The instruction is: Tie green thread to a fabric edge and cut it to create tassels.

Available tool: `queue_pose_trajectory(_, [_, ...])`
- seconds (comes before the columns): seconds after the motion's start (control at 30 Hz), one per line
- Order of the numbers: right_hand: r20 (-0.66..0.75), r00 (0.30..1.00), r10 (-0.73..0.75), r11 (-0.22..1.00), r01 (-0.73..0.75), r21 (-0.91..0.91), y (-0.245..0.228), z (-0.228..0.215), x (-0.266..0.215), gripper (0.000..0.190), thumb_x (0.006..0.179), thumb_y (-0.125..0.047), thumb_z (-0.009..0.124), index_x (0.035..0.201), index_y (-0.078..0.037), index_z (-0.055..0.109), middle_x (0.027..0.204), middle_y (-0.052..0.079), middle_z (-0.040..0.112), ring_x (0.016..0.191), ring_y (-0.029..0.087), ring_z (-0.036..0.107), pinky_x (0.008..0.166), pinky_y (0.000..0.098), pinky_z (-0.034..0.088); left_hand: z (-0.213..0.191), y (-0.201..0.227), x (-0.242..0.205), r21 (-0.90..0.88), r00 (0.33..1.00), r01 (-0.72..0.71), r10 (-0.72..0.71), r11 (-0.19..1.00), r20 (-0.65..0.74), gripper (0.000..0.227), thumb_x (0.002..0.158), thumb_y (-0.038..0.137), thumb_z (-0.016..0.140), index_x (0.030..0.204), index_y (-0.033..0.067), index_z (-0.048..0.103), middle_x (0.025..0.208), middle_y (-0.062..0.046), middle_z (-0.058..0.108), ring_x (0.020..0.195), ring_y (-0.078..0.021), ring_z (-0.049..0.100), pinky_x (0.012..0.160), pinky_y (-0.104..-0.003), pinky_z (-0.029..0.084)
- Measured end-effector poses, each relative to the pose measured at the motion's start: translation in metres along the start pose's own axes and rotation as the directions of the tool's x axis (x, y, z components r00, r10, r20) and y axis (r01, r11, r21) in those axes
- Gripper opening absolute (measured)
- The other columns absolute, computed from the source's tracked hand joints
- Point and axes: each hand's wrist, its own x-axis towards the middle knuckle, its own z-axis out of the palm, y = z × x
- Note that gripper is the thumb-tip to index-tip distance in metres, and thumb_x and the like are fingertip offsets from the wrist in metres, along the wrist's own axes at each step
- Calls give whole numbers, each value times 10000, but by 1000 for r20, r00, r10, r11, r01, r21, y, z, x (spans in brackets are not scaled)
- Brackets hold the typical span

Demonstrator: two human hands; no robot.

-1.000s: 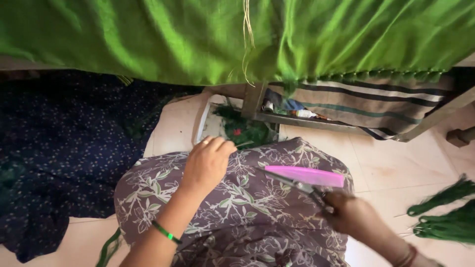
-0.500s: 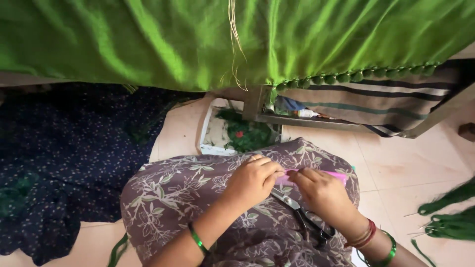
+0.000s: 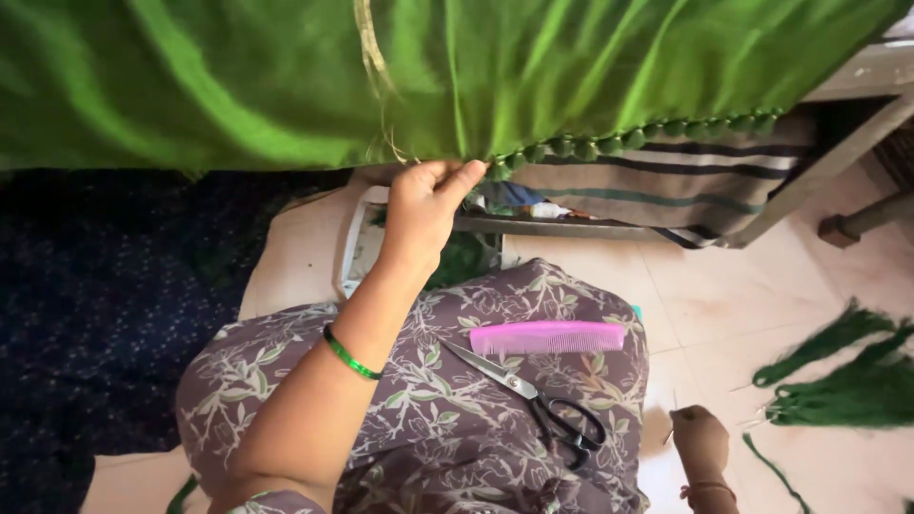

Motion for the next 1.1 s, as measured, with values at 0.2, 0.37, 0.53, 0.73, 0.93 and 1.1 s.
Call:
queue_pose_trajectory(0.2, [72,997,19,998,-14,-63,-30,-7,-5,305,888,-371,743,1067,-130,795,1031,187,753,998,395,713,861,480,571,16,-7,-28,192,972,-149,179,970,-150,214,1003,220,706,979,12,748,922,-35,785,868,-100,715,836,-251,556])
queue_pose_trajectory(0.37, [-369,747,-553,790,611,54,-186,-105,-23,196,908,-177,708,1075,-78,736,1140,178,674,1109,383,614,954,452,517,-5,-17,-39,432,972,-107,185,896,-144,315,925,269,789,1096,13,721,996,-70,730,919,-143,671,825,-276,529])
queue_pose_trajectory(0.53, [221,453,-864,485,866,122,-289,-153,-66,211,826,-224,773,993,-105,724,1038,80,704,993,269,662,920,379,547,-16,25,-24,163,963,-248,261,955,-63,536,923,275,787,1334,-5,585,1297,-54,628,1215,-136,576,1017,-283,457])
queue_pose_trajectory(0.73, [125,39,-991,57,989,137,-316,-150,-63,431,752,-245,800,1123,-43,716,1041,124,710,930,309,680,854,443,555,-18,47,3,-127,988,86,-68,988,137,376,922,279,770,1089,-57,744,1030,-79,791,959,-140,693,948,-306,530])
queue_pose_trajectory(0.93, [-120,-198,-973,-191,979,-66,-378,-292,-83,247,849,-94,714,1095,-71,706,1055,53,718,892,200,677,812,366,569,-10,70,1,101,928,295,-310,950,206,266,895,269,745,937,14,807,897,-53,801,807,-90,686,783,-254,528])
queue_pose_trajectory(1.1, [-198,-389,-899,-190,758,-624,-428,-380,-103,301,896,-125,731,1197,-129,727,1085,-18,717,936,148,644,864,362,475,-7,83,-2,194,898,288,-335,938,287,214,873,223,717,883,34,817,896,-46,816,793,-99,690,751,-275,521])
